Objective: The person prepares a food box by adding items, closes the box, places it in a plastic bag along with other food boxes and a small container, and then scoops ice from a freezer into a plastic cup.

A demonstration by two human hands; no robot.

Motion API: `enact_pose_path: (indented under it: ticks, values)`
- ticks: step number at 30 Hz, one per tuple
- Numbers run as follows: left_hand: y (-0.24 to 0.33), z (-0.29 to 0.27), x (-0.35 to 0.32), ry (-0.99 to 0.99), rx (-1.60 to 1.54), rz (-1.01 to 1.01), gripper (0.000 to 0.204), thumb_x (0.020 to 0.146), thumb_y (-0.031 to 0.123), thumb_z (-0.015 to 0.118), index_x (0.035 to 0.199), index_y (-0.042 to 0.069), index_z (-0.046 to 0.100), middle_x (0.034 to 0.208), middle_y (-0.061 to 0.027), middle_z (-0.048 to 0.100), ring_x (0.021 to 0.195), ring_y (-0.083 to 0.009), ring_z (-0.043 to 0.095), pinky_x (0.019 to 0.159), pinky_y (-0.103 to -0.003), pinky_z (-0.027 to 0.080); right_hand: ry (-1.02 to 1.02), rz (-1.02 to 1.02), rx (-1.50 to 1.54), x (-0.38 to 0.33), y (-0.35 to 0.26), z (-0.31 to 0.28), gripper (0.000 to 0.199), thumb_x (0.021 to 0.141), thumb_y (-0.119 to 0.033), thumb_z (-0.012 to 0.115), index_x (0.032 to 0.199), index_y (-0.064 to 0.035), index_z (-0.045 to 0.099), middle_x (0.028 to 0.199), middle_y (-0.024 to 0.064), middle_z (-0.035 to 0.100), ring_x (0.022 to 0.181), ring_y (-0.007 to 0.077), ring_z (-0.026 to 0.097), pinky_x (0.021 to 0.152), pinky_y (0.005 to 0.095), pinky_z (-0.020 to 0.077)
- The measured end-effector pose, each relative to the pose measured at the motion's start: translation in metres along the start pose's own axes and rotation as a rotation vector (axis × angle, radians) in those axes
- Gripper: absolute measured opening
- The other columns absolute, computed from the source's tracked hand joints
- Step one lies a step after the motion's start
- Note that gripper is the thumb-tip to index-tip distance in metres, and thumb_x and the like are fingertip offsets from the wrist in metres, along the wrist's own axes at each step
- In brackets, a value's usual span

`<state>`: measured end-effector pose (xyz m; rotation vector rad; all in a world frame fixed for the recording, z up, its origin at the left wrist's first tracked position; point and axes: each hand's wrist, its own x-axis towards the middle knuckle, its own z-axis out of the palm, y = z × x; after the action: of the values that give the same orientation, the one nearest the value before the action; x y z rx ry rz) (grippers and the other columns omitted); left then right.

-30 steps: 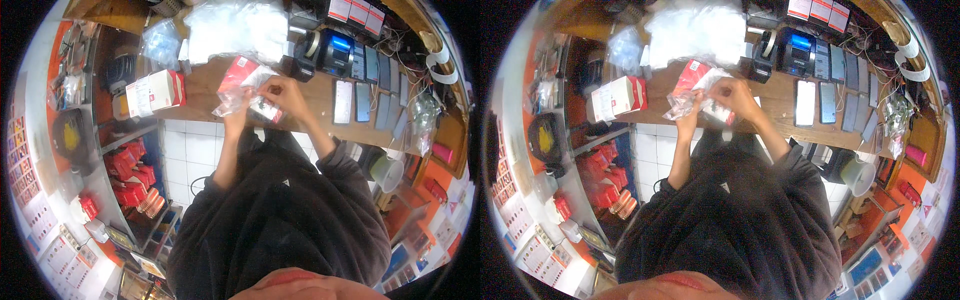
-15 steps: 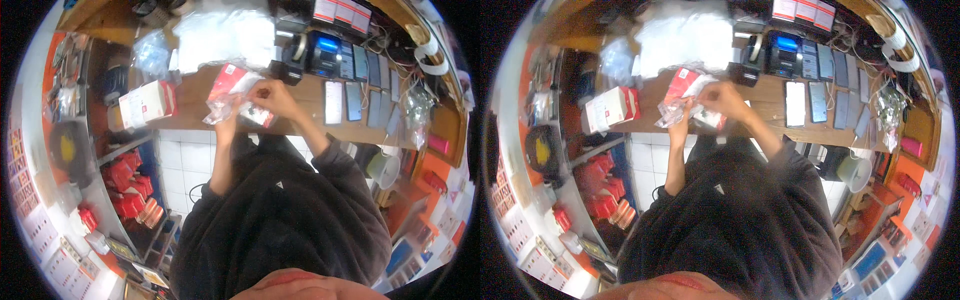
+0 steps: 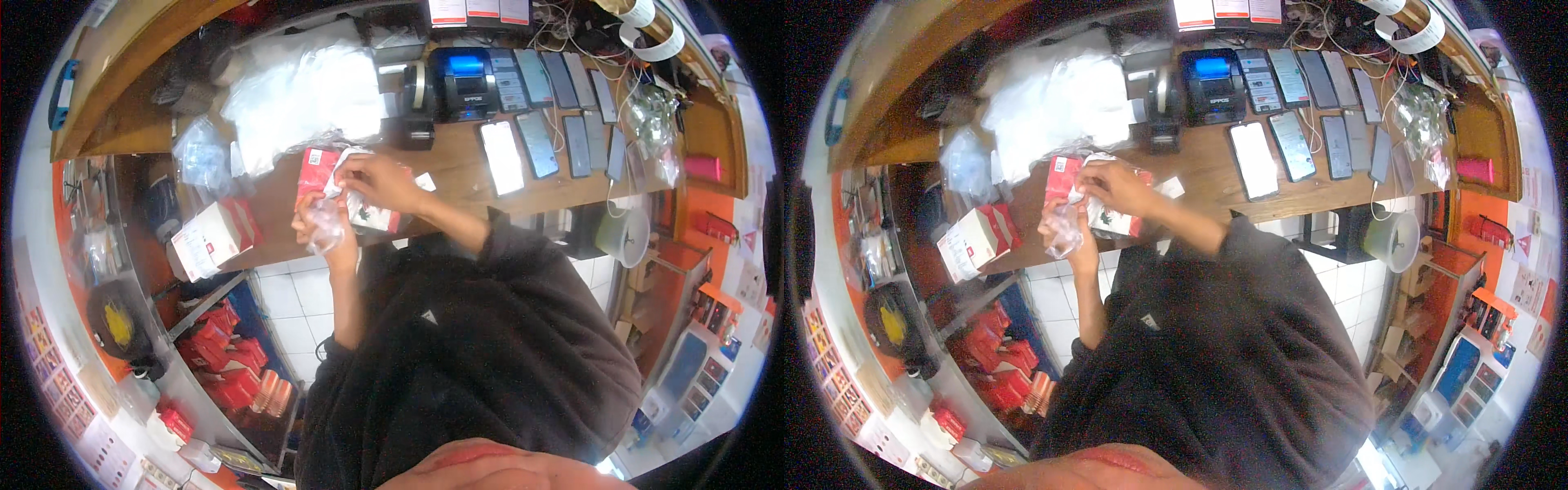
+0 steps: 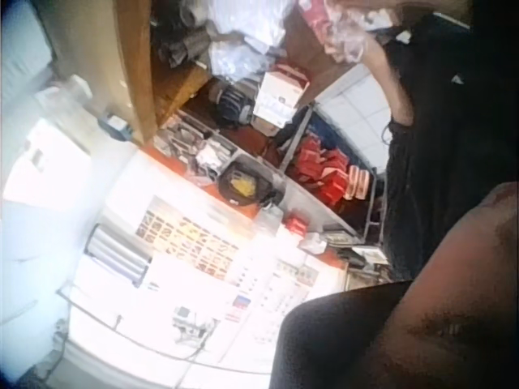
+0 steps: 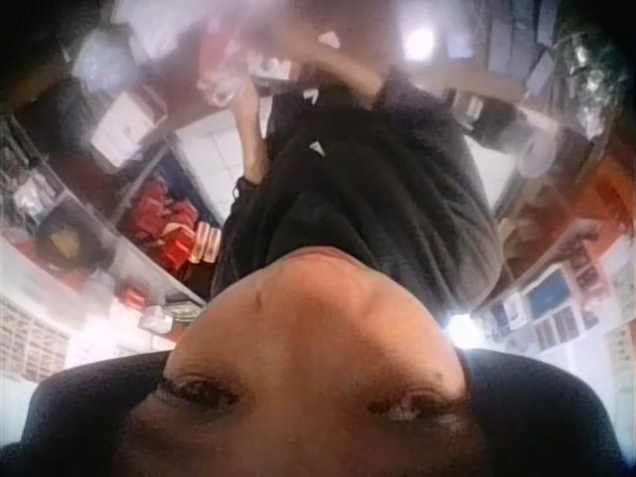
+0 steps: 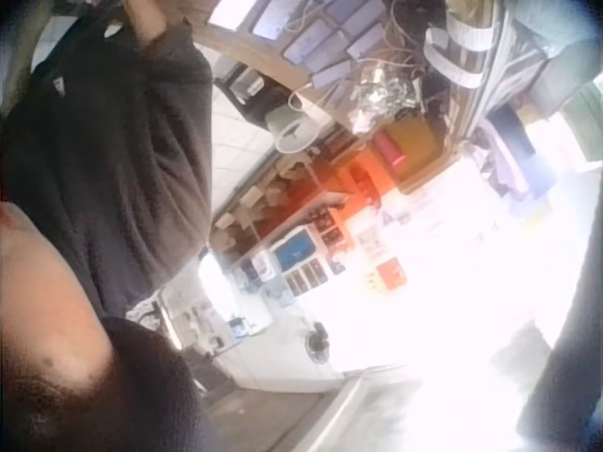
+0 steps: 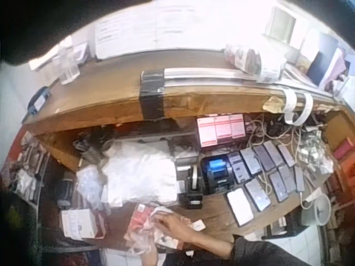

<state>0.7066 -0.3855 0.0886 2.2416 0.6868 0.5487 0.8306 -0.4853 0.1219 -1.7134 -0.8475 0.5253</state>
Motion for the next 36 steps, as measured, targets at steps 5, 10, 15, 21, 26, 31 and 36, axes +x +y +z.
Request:
enact_pose_path:
  ticks: [5,10,15,21,26,31,36]
  values:
    - [0.030,-0.007,0.004,-0.056,0.223,-0.032,0.033,0.080,0.016,0.060,0.106,0.001,0.048,0.111,-0.0138,0.044,0.109,-0.0299,0.034,0.090,-0.041,0.030,0.207,0.000,0.120,0.003,0.017,0.015,0.011,0.083,-0.009,0.060,0.088,0.0006,0.059,0.078,0.0094,0.059,0.069,0.0167,0.055,0.065,0.0297,0.0449]
    - [0.031,-0.011,0.011,-0.064,0.165,0.054,0.030,0.079,0.022,0.060,0.101,0.002,0.055,0.120,-0.0117,0.043,0.110,-0.0317,0.034,0.093,-0.046,0.025,0.082,0.062,0.140,0.005,0.002,0.007,0.012,0.082,-0.009,0.060,0.090,-0.0003,0.059,0.076,0.0108,0.059,0.067,0.0181,0.056,0.064,0.0317,0.0458]
    - [0.030,-0.015,0.013,-0.182,0.316,0.278,0.018,0.073,0.017,0.063,0.091,0.013,0.060,0.118,-0.0044,0.046,0.113,-0.0293,0.034,0.093,-0.044,0.023,0.300,-0.104,0.069,0.018,0.013,0.013,0.014,0.081,-0.010,0.062,0.091,-0.0009,0.060,0.072,0.0124,0.060,0.067,0.0239,0.058,0.065,0.0332,0.0466]
    - [0.027,-0.032,0.010,-0.270,0.147,0.267,0.012,0.077,0.017,0.061,0.088,0.018,0.066,0.124,-0.0024,0.048,0.120,-0.0296,0.034,0.097,-0.044,0.020,0.123,0.013,0.037,0.007,0.005,-0.010,0.025,0.082,-0.013,0.060,0.105,-0.0043,0.057,0.099,0.0166,0.059,0.093,0.0311,0.057,0.080,0.0374,0.0450]
    - [-0.021,-0.010,-0.032,-0.260,0.095,0.485,0.015,0.079,0.028,0.060,0.084,0.015,0.066,0.118,-0.0024,0.055,0.118,-0.0266,0.042,0.100,-0.041,0.020,0.013,0.147,-0.257,-0.055,0.018,0.007,0.054,0.085,-0.016,0.053,0.135,-0.0134,0.032,0.114,0.0209,0.050,0.108,0.0397,0.046,0.092,0.0440,0.0384]
    - [0.013,0.020,-0.052,-0.298,0.009,0.564,0.028,0.070,0.022,0.069,0.093,0.008,0.061,0.110,-0.0032,0.057,0.113,-0.0262,0.047,0.096,-0.044,0.026,0.044,0.347,-0.330,-0.093,0.004,-0.029,0.052,0.086,-0.017,0.053,0.134,-0.0116,0.035,0.113,0.0231,0.050,0.107,0.0408,0.046,0.092,0.0440,0.0388]
    - [0.007,0.078,-0.073,-0.347,-0.198,0.582,0.036,0.071,0.025,0.070,0.102,0.009,0.057,0.108,-0.0045,0.057,0.108,-0.0256,0.049,0.094,-0.040,0.031,0.027,0.619,-0.235,-0.093,0.002,-0.092,0.036,0.087,-0.024,0.054,0.118,-0.0061,0.054,0.105,0.0209,0.057,0.092,0.0317,0.057,0.081,0.0376,0.0456]
